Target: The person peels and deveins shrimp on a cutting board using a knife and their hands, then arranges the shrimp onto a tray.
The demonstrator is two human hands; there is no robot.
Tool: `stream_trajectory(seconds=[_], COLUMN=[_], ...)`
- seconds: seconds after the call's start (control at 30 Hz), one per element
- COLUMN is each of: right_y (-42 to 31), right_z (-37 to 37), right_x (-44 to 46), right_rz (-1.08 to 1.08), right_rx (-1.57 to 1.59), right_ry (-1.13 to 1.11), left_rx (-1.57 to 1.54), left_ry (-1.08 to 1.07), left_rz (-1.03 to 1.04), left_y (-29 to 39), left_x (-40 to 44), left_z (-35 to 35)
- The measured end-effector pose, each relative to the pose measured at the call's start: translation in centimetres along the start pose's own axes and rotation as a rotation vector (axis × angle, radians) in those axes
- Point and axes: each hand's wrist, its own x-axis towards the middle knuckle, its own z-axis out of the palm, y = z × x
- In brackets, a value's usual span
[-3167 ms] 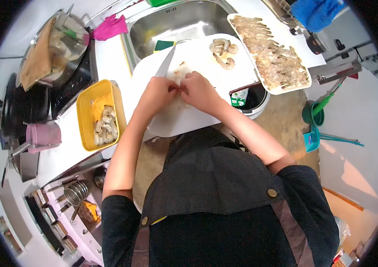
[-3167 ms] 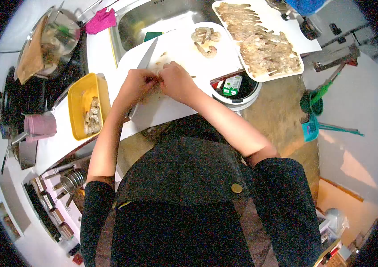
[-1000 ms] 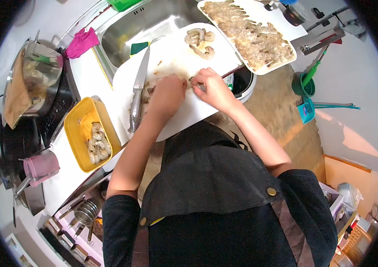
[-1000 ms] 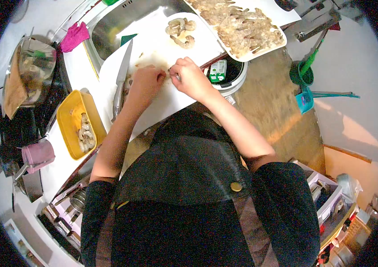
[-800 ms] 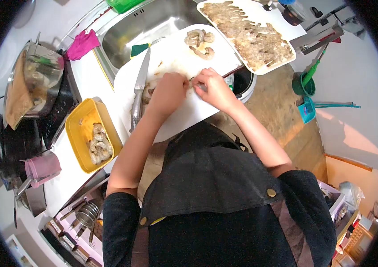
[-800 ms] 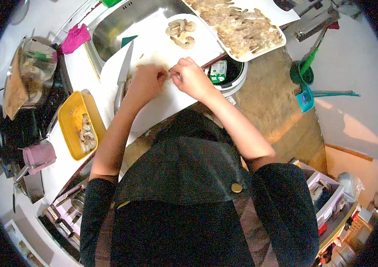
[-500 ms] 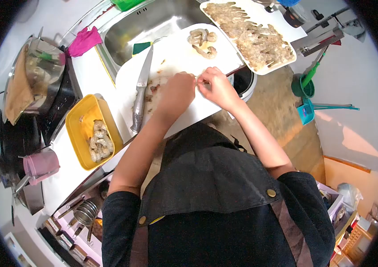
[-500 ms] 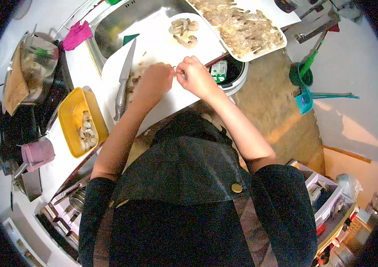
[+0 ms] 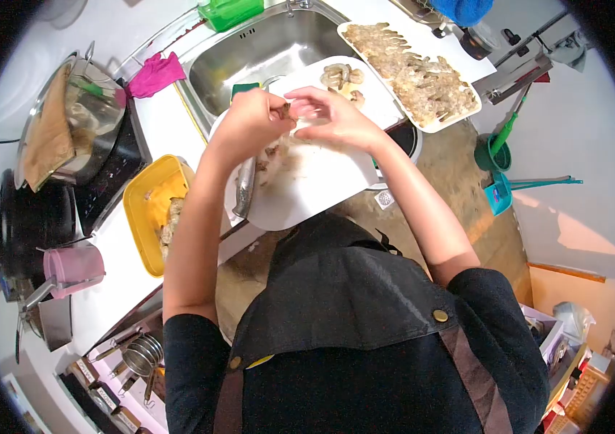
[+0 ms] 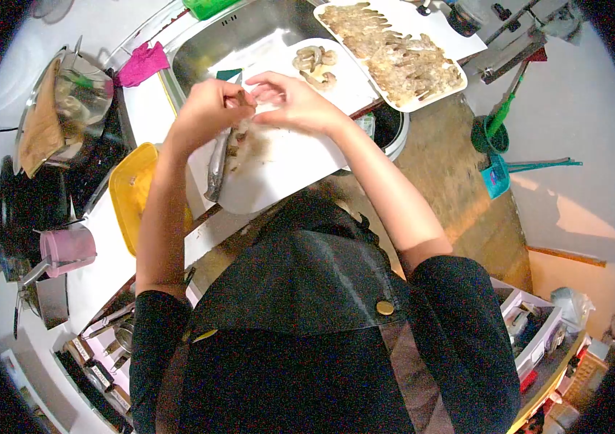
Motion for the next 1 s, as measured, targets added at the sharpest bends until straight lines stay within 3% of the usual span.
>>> stream_trajectory(seconds=[0.07,0.13,0.23,0.27,0.33,0.37,0.4,0.43,0.57,0.6,0.8,1.0], right_y=[-0.4,-1.7,1.5,1.7,2.0,2.1,2.0,1.9,0.8,1.6,3.2,4.4], right_z=[1.2,1.4,1.4,0.8,-0.9,-2.2,-3.4,-4.9,-13.6,-16.5,-33.4,-40.3], right_x=[1.3,1.8,2.5,2.3,1.4,1.3,1.2,1.1,0.2,-0.1,-1.8,-0.2], right_rz=[-0.037,0.204,0.210,0.233,0.230,0.219,0.206,0.194,0.239,0.205,0.310,0.137], right_rx=[0.050,0.151,0.594,0.716,0.917,0.925,0.938,0.955,0.622,0.511,-0.410,-0.910], right_ry=[-0.145,-0.288,-0.379,-0.366,-0.222,-0.156,-0.089,-0.023,0.095,0.099,0.263,0.243], left_rx=[0.012,-0.027,0.060,0.076,0.050,0.111,-0.033,-0.056,-0.167,-0.149,-0.168,-0.030], left_ry=[-0.018,-0.030,0.088,0.122,0.095,0.079,0.130,0.112,0.175,0.253,0.252,0.319], left_rz=[-0.030,-0.022,0.113,0.153,0.044,-0.017,0.048,-0.021,-0.097,0.041,0.209,0.190], left_y=[2.3,3.1,3.1,3.3,3.8,3.7,3.3,4.1,6.6,5.6,8.2,10.2], left_x=[-0.5,-0.4,-0.5,-0.3,-0.1,0.5,1.1,2.0,7.1,9.3,22.2,30.2], left_z=[-2.5,-4.0,-5.7,-6.1,-6.7,-6.5,-5.4,-4.8,0.2,2.5,14.7,21.5])
